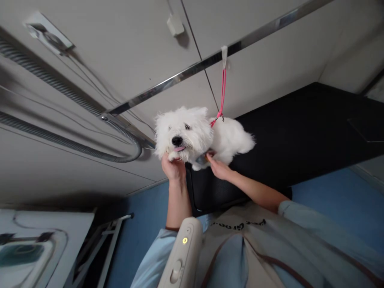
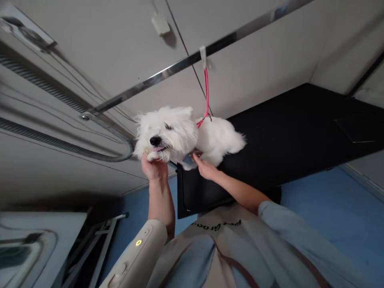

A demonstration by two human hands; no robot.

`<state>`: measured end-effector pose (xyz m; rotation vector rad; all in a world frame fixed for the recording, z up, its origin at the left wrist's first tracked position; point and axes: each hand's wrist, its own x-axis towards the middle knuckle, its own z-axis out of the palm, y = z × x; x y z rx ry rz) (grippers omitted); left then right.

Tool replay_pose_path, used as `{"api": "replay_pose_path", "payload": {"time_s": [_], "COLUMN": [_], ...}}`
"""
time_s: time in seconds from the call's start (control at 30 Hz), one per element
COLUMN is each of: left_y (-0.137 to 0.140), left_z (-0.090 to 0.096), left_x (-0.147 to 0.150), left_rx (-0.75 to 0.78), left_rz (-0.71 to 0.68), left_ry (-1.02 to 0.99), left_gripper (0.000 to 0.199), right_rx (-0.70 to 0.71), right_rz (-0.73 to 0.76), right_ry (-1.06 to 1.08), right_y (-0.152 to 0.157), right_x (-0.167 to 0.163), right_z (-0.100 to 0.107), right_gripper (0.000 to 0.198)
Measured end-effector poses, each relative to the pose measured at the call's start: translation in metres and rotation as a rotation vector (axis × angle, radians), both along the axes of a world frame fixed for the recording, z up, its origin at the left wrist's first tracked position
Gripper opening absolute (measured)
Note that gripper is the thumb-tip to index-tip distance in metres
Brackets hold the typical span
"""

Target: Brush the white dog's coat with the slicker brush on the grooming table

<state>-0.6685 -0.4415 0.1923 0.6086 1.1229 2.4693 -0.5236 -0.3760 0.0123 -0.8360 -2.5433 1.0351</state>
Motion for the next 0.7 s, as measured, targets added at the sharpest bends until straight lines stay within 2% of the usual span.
{"api": "replay_pose_path", "payload": {"time_s": [0.07, 0.17, 0.2, 0.27, 0.33, 0.4, 0.43, 0.5, 0.57, 0.6, 0.63, 0.67, 0.7], "left_y": [0.0, 0.0, 0.0, 0.0, 0.0, -0.001, -0.002, -0.006, -0.008, -0.007, -0.004, 0.001, 0.007], "left_z": [0.001, -0.002, -0.004, -0.007, -0.008, -0.007, -0.007, -0.011, -0.029, -0.044, -0.063, -0.086, -0.11], "left_x": [-0.002, -0.007, -0.009, -0.011, -0.013, -0.018, -0.022, -0.035, -0.047, -0.051, -0.052, -0.05, -0.045], "left_rx": [0.0, -0.044, -0.063, -0.084, -0.055, 0.003, 0.03, 0.044, -0.005, -0.056, -0.122, -0.198, -0.296], "left_rz": [0.0, 0.005, 0.006, 0.005, -0.003, -0.015, -0.024, -0.082, -0.145, -0.146, -0.135, -0.059, -0.043], "left_ry": [-0.009, 0.074, 0.104, 0.152, 0.173, 0.173, 0.169, 0.132, 0.044, -0.021, -0.069, -0.132, -0.156], "left_gripper": [0.017, 0.019, 0.019, 0.016, 0.014, 0.016, 0.017, 0.019, 0.021, 0.024, 0.029, 0.03, 0.028], "right_rx": [-0.002, -0.191, -0.244, -0.242, -0.115, 0.011, 0.032, -0.038, -0.17, -0.212, -0.22, -0.188, -0.127], "right_rz": [-0.057, -0.116, -0.12, -0.103, -0.085, -0.128, -0.169, -0.25, -0.295, -0.292, -0.276, -0.253, -0.232], "right_ry": [-0.098, -0.295, -0.312, -0.232, -0.081, -0.002, -0.019, -0.154, -0.291, -0.304, -0.267, -0.189, -0.101], "right_y": [0.006, -0.012, -0.02, -0.026, -0.016, 0.002, 0.01, 0.015, 0.009, 0.005, 0.002, 0.002, 0.006], "right_x": [0.003, 0.02, 0.022, 0.018, 0.006, -0.001, 0.0, 0.012, 0.03, 0.037, 0.041, 0.042, 0.04], "right_z": [-0.012, -0.042, -0.047, -0.04, -0.019, -0.002, -0.001, -0.012, -0.032, -0.04, -0.044, -0.045, -0.042], "right_gripper": [0.078, 0.079, 0.076, 0.068, 0.063, 0.063, 0.063, 0.063, 0.06, 0.058, 0.057, 0.056, 0.056]}}
